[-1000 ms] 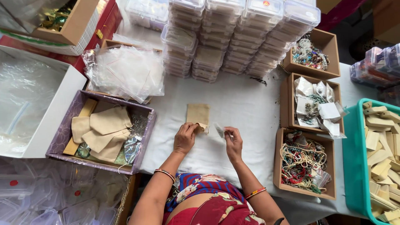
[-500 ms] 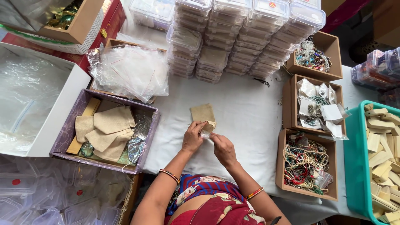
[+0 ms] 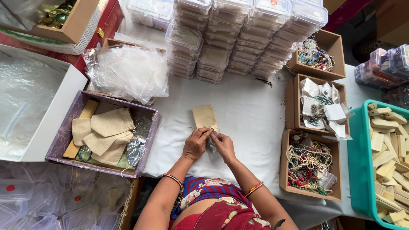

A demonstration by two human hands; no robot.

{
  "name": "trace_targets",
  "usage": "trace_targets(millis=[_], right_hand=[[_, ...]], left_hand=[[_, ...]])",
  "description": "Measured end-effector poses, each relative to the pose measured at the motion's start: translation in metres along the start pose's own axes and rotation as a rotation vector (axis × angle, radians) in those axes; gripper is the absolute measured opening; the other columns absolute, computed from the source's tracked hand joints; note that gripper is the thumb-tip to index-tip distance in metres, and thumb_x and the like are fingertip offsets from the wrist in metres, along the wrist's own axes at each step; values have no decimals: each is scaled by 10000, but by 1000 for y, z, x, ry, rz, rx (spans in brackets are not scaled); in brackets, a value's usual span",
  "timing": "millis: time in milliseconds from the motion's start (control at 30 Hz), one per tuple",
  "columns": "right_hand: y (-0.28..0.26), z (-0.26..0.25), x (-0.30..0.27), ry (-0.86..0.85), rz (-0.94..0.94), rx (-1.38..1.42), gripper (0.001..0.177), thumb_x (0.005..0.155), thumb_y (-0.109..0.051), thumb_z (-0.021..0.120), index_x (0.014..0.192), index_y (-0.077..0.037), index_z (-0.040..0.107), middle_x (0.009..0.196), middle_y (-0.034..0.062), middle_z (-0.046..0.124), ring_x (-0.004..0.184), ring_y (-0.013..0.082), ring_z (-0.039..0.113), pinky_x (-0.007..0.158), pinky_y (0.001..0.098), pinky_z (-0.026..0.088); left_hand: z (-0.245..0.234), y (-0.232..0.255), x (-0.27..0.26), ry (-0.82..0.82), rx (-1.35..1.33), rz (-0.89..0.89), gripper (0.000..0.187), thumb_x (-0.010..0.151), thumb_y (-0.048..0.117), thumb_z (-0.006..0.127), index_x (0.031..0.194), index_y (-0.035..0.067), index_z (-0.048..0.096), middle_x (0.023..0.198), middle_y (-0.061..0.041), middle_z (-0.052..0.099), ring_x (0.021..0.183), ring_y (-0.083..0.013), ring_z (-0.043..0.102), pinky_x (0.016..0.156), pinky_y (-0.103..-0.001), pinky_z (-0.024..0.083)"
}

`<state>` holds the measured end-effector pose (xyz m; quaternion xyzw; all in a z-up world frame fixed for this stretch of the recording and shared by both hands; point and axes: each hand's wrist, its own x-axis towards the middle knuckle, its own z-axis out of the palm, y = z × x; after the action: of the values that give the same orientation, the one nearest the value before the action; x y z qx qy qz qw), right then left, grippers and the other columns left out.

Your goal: The person straightens a green beaded necklace on a white table, places it into a small plastic bag, and then puts the bag into a beige fabric pouch. They fold the pouch closed and place it into a clear plastic container. The person then picks up a blue beaded necklace, straightens it, and places it into a plastic bag.

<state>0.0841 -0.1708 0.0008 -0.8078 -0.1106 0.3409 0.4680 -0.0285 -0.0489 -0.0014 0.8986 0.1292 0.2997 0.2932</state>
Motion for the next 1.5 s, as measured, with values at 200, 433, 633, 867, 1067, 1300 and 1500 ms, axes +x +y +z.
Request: trace_targets(millis=[200, 433, 633, 867, 1067, 1300, 1500], right_hand=[[11, 1, 16, 94, -374, -347, 283, 982, -245, 669, 1141, -43, 789, 900, 144, 679, 770, 203, 631, 679, 378, 510], [24, 7, 33, 150, -108, 286, 230, 890, -137, 815, 1006, 34, 714, 859, 67, 738, 759, 123, 660, 670, 276, 535], [-2, 7, 23, 249, -77, 101, 310, 834, -141, 835, 992, 12, 616, 827, 105, 723, 737, 188, 672, 666, 333, 532], [0, 3, 41, 301, -256, -272, 250, 839, -178, 750, 1008, -10, 676, 888, 134, 734, 798, 272, 716, 745, 393, 564], [-24, -1, 10, 220, -31, -116, 429, 842, -211, 764, 1160, -17, 553, 864, 112, 723, 754, 219, 699, 681, 363, 559], [9, 4, 10, 117, -211, 1, 366, 863, -97, 777, 1163, -37, 577, 909, 74, 755, 795, 146, 720, 694, 323, 580], [-5, 8, 15, 217, -174, -6, 316, 908, -116, 749, 1145, -14, 566, 930, 73, 746, 808, 150, 727, 692, 319, 597]], left_hand=[[7, -6, -1, -18, 41, 19, 542, 821, -36, 647, 1333, 140, 665, 1214, -27, 643, 1143, -246, 630, 990, -361, 547], [5, -4, 1, -46, 60, 15, 571, 806, -59, 640, 1342, 136, 664, 1218, -26, 644, 1156, -244, 629, 1019, -353, 539], [4, -3, 3, -63, 39, 17, 543, 815, -58, 641, 1324, 128, 670, 1208, -28, 647, 1152, -244, 628, 1020, -353, 535], [10, -8, 0, -46, 45, -5, 450, 807, -66, 635, 1205, 136, 693, 1177, -23, 640, 1138, -247, 632, 995, -357, 548], [16, -12, -4, -6, 53, -122, 333, 819, -4, 657, 1136, 97, 648, 1165, -79, 575, 1098, -285, 608, 940, -388, 549], [14, -10, 1, -11, 137, -191, 343, 901, 139, 689, 1242, 168, 693, 1081, -48, 570, 1004, -245, 594, 887, -404, 504], [18, -15, -4, 7, 118, -103, 358, 882, 133, 722, 1229, 219, 748, 1042, -20, 585, 969, -224, 583, 893, -393, 480]])
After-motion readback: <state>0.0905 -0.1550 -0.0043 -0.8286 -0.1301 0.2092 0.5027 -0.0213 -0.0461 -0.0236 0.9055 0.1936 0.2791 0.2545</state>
